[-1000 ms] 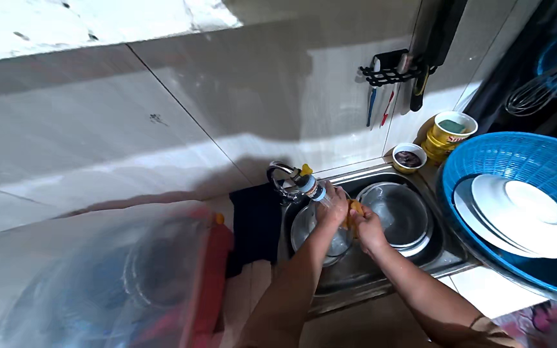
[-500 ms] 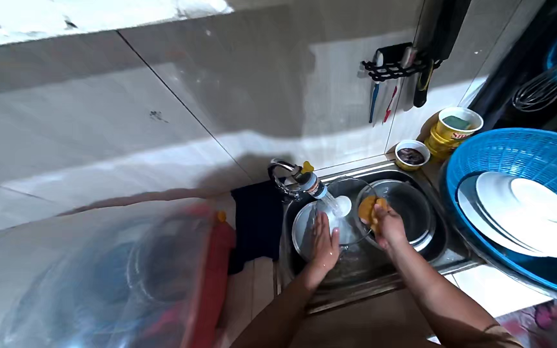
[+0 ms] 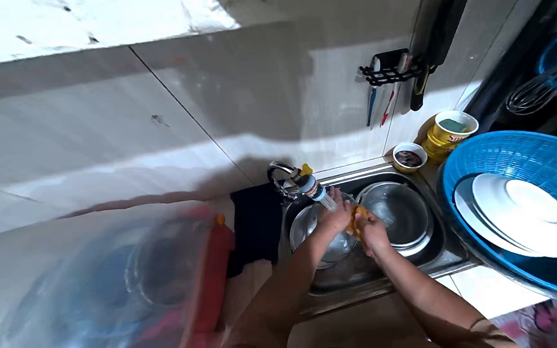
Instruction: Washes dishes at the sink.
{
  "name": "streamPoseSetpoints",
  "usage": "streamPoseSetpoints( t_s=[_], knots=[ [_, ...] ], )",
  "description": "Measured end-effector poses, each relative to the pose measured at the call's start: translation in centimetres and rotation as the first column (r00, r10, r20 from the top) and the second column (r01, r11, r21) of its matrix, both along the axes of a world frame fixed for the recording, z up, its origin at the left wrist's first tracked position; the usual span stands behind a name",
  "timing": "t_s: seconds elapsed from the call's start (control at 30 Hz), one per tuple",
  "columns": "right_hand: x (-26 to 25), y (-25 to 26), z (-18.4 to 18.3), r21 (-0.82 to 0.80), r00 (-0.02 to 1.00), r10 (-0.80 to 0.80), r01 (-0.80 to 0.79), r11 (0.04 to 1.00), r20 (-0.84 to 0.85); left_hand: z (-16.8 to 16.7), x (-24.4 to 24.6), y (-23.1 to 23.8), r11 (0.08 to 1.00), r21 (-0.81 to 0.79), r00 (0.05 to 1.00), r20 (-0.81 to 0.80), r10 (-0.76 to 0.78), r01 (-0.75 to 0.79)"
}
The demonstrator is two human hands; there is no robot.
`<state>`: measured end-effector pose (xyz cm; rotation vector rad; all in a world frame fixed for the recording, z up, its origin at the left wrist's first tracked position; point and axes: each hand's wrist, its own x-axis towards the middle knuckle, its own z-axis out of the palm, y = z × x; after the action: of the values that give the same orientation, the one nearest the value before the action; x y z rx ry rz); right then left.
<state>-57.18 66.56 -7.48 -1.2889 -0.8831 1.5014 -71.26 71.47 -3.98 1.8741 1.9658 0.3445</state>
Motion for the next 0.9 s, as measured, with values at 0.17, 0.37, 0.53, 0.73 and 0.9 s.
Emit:
streamPoseSetpoints(
  t_s=[0.17,0.37,0.53,0.73,0.9],
  knots=[
    [-0.8,0.0,0.4,0.027,1.0,0.021,-0.022,0.999,0.007,-0.8,-0.5,1.6,0.992,0.056,0.993,-0.041,0.111,-0.109],
    [-0.4,0.5,-2.0,-0.023,0.976,-0.135,0.133,0.991,-0.17,-2.8,1.0,-3.3,0.929,0.245,0.937,-0.282,-0.206,0.278],
    [0.8,0.6,-2.8,-0.048,0.935,-0.22,0.215,0.975,-0.279,-4.7,-2.3,-7.7,0.728,0.322,0.79,-0.356,-0.499,0.605],
    [1.9,0.9,-1.2,-0.067,0.944,-0.238,0.229,0.971,-0.23,-5.7,-6.8,-7.8,0.637,0.352,0.726,-0.387,-0.568,0.686],
    [3.1,1.7,-1.6,-0.049,0.952,-0.288,0.285,0.957,-0.1,-6.1,-7.4,-6.9,0.558,0.514,0.729,-0.218,-0.649,0.651]
  ],
)
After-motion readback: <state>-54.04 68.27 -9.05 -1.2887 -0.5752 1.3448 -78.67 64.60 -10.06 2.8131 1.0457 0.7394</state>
